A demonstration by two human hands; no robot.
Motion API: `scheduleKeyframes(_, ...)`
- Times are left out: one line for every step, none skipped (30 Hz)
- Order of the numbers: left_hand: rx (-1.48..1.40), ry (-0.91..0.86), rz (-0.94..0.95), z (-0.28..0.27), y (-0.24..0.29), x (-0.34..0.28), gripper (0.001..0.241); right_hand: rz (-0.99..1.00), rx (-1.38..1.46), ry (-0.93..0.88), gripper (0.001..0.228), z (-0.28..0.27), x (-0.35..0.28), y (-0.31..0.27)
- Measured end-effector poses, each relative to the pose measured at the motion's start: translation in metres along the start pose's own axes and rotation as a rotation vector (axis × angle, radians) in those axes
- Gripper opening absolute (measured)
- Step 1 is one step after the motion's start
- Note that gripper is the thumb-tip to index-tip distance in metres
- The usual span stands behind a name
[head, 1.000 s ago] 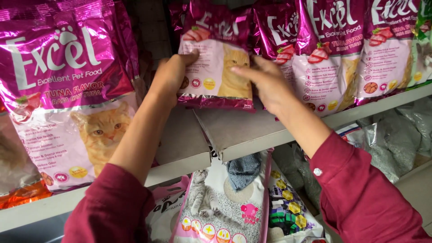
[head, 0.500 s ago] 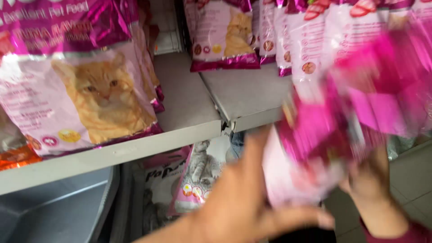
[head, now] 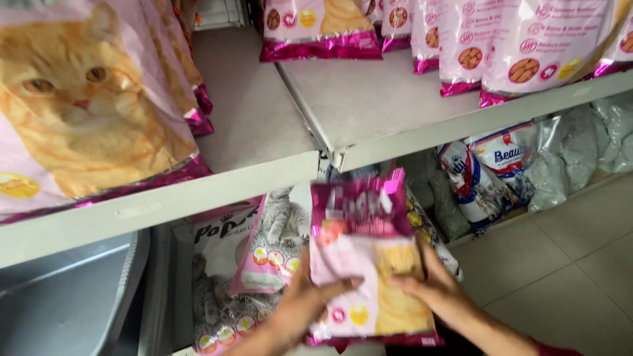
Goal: Wiping dust off of cat food and cat litter bags on a bottom shelf using a cleaning cloth.
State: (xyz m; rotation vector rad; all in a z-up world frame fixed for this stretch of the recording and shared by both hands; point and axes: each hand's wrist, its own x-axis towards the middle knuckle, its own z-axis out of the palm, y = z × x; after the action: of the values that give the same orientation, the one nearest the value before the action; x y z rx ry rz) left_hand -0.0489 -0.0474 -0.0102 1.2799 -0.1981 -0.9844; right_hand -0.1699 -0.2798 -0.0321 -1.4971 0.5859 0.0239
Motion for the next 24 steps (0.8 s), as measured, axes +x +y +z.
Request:
scheduleKeyframes(-0.031, -0.072, 0.225, 0.001, 0.016, -0.004, 0.079, -0.303, -0.03, -0.084, 0.089, -0.005, 0.006, 0.007)
scheduleKeyframes(-0.033, -0.075, 0.216, -0.003, 0.012, 0.0, 0.079, -0.295, -0.028, -0.079, 0.089, 0.005, 0.011, 0.007)
scheduleKeyframes(0.003, 0.058, 0.108, -0.007, 0.008, 0.003, 0.077, -0.024, 0.15, -0.056, 0.073, 0.015, 0.015, 0.007)
scheduleKeyframes(0.041, 0.188, 0.019, -0.01, 0.008, 0.011, 0.076, 0.228, 0.321, -0.037, 0.062, 0.023, 0.024, 0.0)
scheduleKeyframes(0.041, 0.183, 0.03, -0.013, 0.007, 0.011, 0.076, 0.217, 0.317, -0.034, 0.062, 0.028, 0.021, -0.004)
scheduleKeyframes(-0.14, 0.227, -0.125, -0.015, 0.009, 0.014, 0.082, 0.199, 0.288, -0.03, 0.059, 0.032, 0.024, -0.013)
scheduleKeyframes(-0.322, 0.261, -0.28, -0.018, 0.01, 0.019, 0.088, 0.181, 0.259, -0.026, 0.057, 0.035, 0.029, -0.022)
scheduleKeyframes(-0.327, 0.267, -0.288, -0.021, 0.013, 0.015, 0.088, 0.191, 0.259, -0.029, 0.057, 0.035, 0.028, -0.021)
scheduleKeyframes(-0.187, 0.239, -0.306, -0.025, 0.015, 0.013, 0.089, 0.15, 0.188, -0.044, 0.057, 0.035, 0.028, -0.02)
scheduleKeyframes(-0.044, 0.207, -0.313, -0.029, 0.02, 0.013, 0.092, 0.098, 0.115, -0.06, 0.057, 0.034, 0.031, -0.023)
scheduleKeyframes(-0.045, 0.21, -0.312, -0.026, 0.033, 0.009, 0.092, 0.097, 0.114, -0.063, 0.057, 0.029, 0.036, -0.023)
scheduleKeyframes(0.024, 0.06, -0.119, -0.024, 0.044, 0.004, 0.094, -0.147, 0.018, -0.085, 0.063, 0.025, 0.039, -0.021)
scheduleKeyframes(0.092, -0.088, 0.075, -0.021, 0.056, 0.0, 0.098, -0.391, -0.079, -0.107, 0.071, 0.021, 0.041, -0.019)
scheduleKeyframes(0.094, -0.087, 0.071, -0.02, 0.054, 0.001, 0.098, -0.388, -0.076, -0.107, 0.071, 0.022, 0.042, -0.021)
scheduleKeyframes(0.02, -0.083, 0.108, -0.019, 0.053, 0.002, 0.096, -0.247, -0.019, -0.049, 0.066, 0.024, 0.043, -0.023)
scheduleKeyframes(-0.056, -0.083, 0.144, -0.017, 0.051, 0.003, 0.095, -0.104, 0.035, 0.011, 0.063, 0.023, 0.042, -0.026)
scheduleKeyframes(-0.056, -0.085, 0.139, -0.02, 0.043, 0.004, 0.095, -0.099, 0.037, 0.014, 0.063, 0.029, 0.032, -0.034)
scheduleKeyframes(-0.004, 0.018, -0.062, -0.025, 0.04, 0.008, 0.096, 0.004, -0.009, 0.015, 0.064, 0.036, 0.027, -0.047)
scheduleKeyframes(0.047, 0.125, -0.26, -0.029, 0.037, 0.013, 0.097, 0.108, -0.056, 0.016, 0.066, 0.042, 0.023, -0.06)
scheduleKeyframes(0.046, 0.127, -0.27, -0.036, 0.033, 0.012, 0.097, 0.117, -0.053, 0.015, 0.066, 0.042, 0.021, -0.059)
scheduleKeyframes(-0.048, -0.011, -0.357, -0.042, 0.028, 0.012, 0.089, 0.222, 0.064, -0.005, 0.065, 0.043, 0.019, -0.058)
scheduleKeyframes(-0.137, -0.155, -0.437, -0.049, 0.025, 0.014, 0.084, 0.32, 0.186, -0.022, 0.064, 0.043, 0.018, -0.057)
scheduleKeyframes(-0.134, -0.156, -0.445, -0.048, 0.03, 0.013, 0.084, 0.324, 0.193, -0.018, 0.064, 0.041, 0.02, -0.052)
scheduleKeyframes(-0.167, -0.142, -0.357, -0.047, 0.043, 0.017, 0.082, 0.203, 0.175, -0.051, 0.067, 0.038, 0.029, -0.055)
